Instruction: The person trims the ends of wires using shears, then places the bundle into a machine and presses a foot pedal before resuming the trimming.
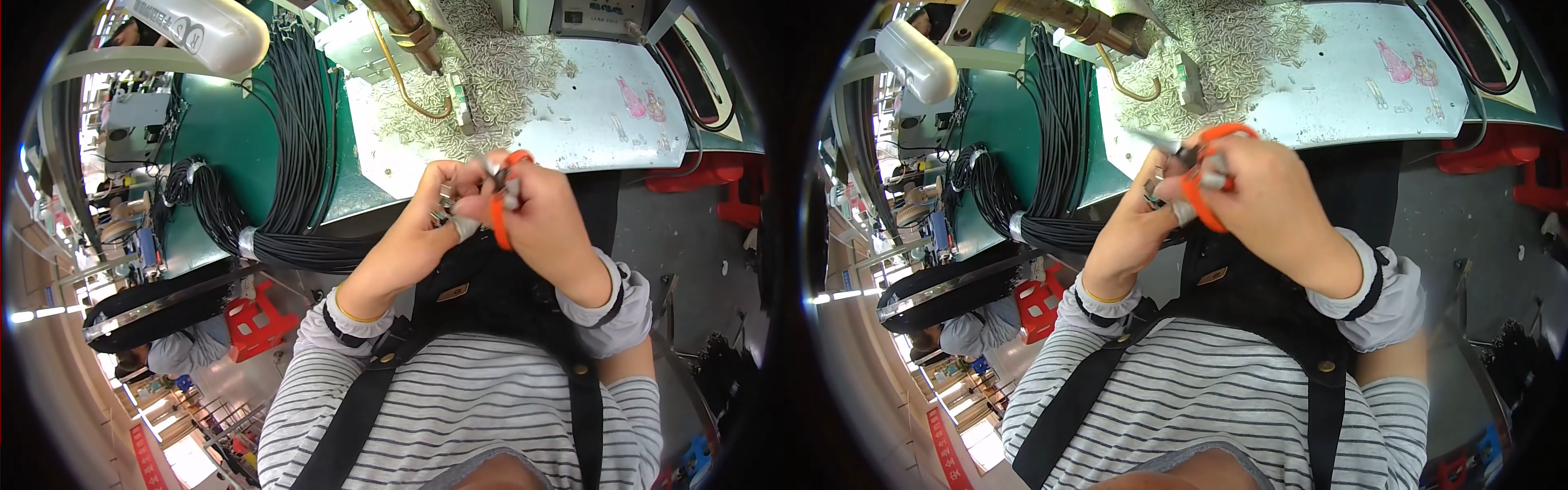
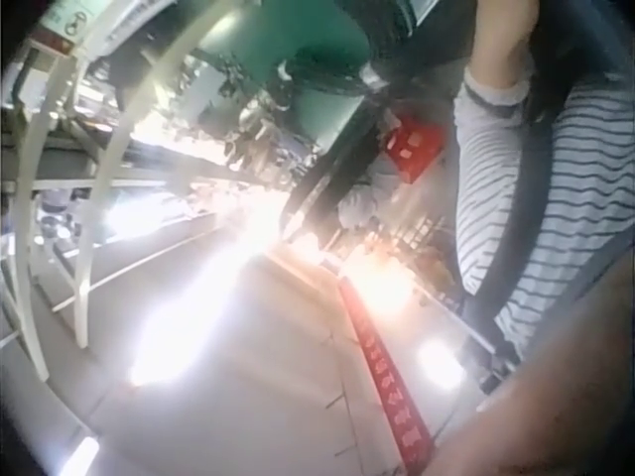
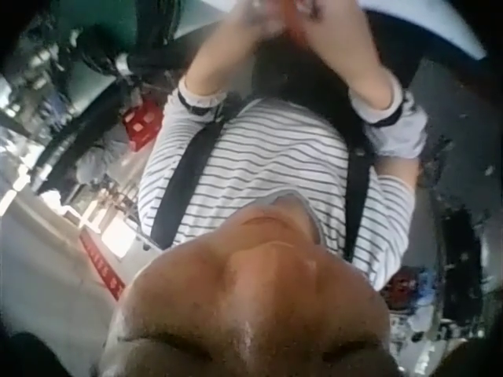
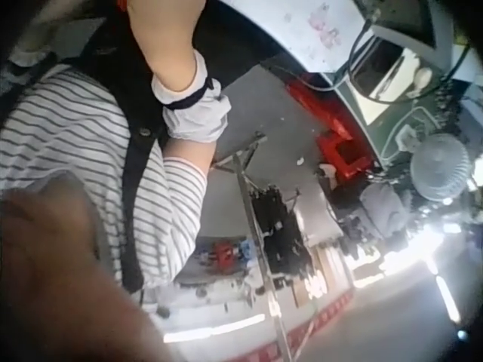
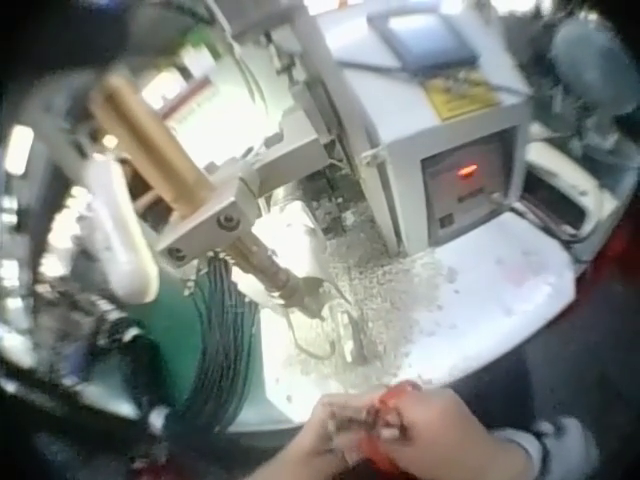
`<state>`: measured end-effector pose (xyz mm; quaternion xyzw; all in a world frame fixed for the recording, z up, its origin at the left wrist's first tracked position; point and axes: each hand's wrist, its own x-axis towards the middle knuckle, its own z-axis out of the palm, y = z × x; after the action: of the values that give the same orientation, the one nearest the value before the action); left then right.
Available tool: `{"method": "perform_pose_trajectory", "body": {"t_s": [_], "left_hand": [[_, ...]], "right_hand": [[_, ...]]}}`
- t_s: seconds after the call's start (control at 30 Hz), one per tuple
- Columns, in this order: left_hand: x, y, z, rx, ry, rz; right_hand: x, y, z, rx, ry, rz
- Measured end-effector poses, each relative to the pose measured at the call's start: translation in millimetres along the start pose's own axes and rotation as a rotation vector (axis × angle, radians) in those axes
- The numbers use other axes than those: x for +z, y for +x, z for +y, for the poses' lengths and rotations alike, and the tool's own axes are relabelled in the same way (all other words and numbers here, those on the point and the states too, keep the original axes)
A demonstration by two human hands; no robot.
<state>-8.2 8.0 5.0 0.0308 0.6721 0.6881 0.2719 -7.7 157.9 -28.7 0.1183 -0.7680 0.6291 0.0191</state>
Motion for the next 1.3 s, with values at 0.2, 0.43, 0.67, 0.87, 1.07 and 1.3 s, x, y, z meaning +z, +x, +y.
{"method": "perform_pose_trajectory", "body": {"t_s": [0.2,0.43,0.67,0.87,1.07,1.3], "left_hand": [[-11,0,-8,0.009,-0.096,-0.066],[-15,-4,9,-0.096,-0.357,-0.008],[-20,-1,9,-0.167,-0.356,-0.12],[-22,1,13,-0.258,-0.377,-0.151],[-18,10,3,0.575,0.666,0.051],[-16,12,-9,0.441,0.32,0.117]], "right_hand": [[-11,9,-17,0.498,0.561,-0.073],[5,4,6,-0.447,-0.24,0.302],[-6,-1,-2,0.126,0.336,0.006],[-9,1,-3,0.098,0.367,-0.008],[-13,3,-12,0.601,0.608,-0.207],[-6,4,-5,0.31,0.495,-0.186]]}}
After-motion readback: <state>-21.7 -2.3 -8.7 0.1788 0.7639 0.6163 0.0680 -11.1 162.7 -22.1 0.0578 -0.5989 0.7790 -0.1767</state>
